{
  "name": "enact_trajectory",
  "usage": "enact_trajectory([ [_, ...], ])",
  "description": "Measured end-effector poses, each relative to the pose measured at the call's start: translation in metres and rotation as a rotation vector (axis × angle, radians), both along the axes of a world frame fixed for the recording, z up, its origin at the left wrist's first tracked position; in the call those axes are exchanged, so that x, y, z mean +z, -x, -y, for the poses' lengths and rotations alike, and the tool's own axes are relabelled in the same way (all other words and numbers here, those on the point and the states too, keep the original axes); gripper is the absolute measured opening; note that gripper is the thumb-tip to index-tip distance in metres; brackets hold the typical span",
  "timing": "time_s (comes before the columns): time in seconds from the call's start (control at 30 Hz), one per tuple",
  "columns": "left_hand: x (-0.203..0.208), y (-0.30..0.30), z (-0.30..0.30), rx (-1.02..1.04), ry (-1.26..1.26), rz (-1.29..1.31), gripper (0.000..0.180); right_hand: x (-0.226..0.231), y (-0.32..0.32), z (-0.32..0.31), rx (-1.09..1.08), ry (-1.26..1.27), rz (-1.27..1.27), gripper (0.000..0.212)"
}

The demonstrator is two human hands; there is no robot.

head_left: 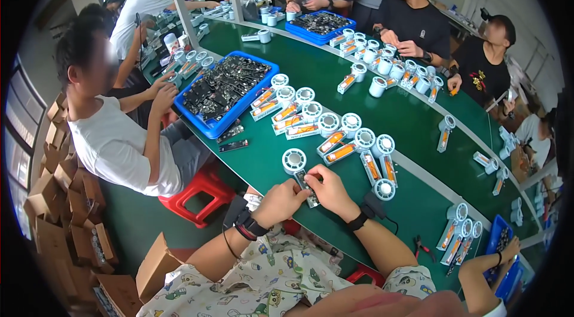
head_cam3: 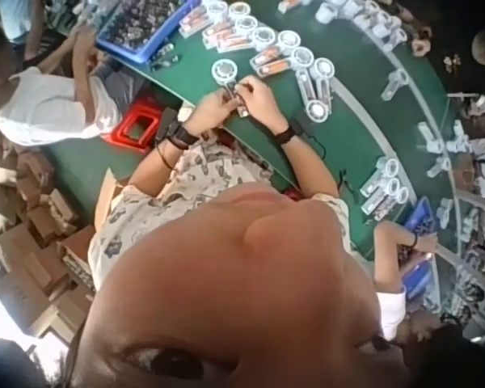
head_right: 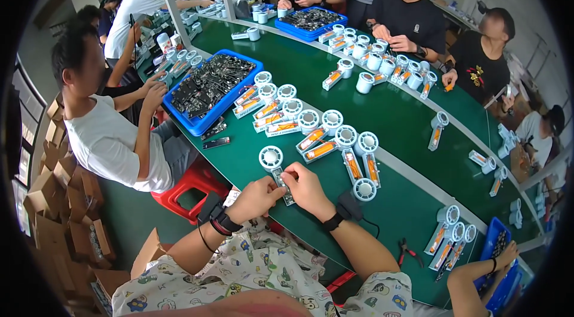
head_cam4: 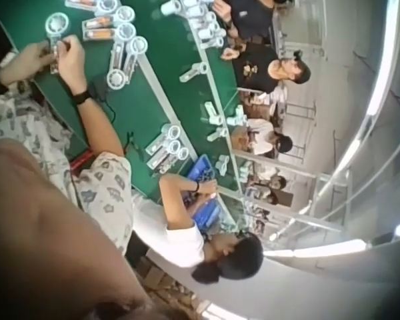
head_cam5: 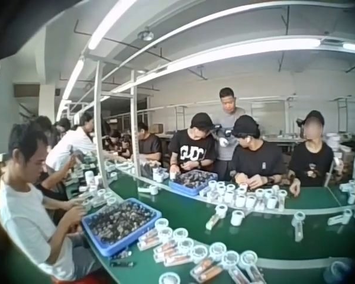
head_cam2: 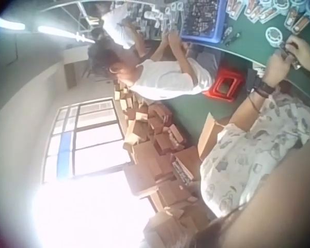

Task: The person connects circuit boards to batteries and places them into fan housings by hand. After moving a tray of circuit boards, they continue assembling the components into the fan housings.

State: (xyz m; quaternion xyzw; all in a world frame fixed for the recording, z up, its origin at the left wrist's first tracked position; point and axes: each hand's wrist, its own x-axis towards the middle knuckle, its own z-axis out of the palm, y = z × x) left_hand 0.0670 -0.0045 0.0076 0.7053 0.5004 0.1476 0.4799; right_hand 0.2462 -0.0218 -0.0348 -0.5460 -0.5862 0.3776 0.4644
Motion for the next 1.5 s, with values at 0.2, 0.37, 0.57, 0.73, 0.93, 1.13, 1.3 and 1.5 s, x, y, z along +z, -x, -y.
enact_trajectory([
  [0.2,0.004,-0.010,0.007,-0.019,-0.221,-0.210,0.040,-0.001,0.005,0.004,-0.089,-0.081,0.079,0.016],
  [0.37,0.003,-0.017,0.022,0.081,-0.268,0.068,0.026,-0.002,0.003,0.011,-0.118,-0.099,-0.157,0.019],
  [0.57,-0.017,-0.030,0.010,0.221,-0.116,0.601,0.026,0.002,0.002,0.013,-0.154,-0.042,-0.465,0.022],
  [0.73,0.020,-0.045,-0.056,0.112,-0.143,0.722,0.040,0.010,0.002,0.014,-0.182,0.012,-0.536,0.024],
  [0.93,0.050,-0.173,-0.178,-0.262,-0.050,0.520,0.036,0.005,0.002,0.012,-0.154,0.066,-0.512,0.023],
  [1.13,0.007,-0.320,-0.243,-0.378,-0.042,0.242,0.029,0.002,0.000,0.011,-0.091,0.121,-0.523,0.024],
  [1.3,-0.026,-0.340,-0.243,-0.469,-0.513,-0.008,0.027,-0.001,0.001,0.010,-0.090,0.143,-0.540,0.023],
  [1.5,-0.004,-0.317,-0.249,-0.487,-0.501,-0.131,0.023,-0.008,-0.006,0.007,-0.075,0.120,-0.423,0.023],
])
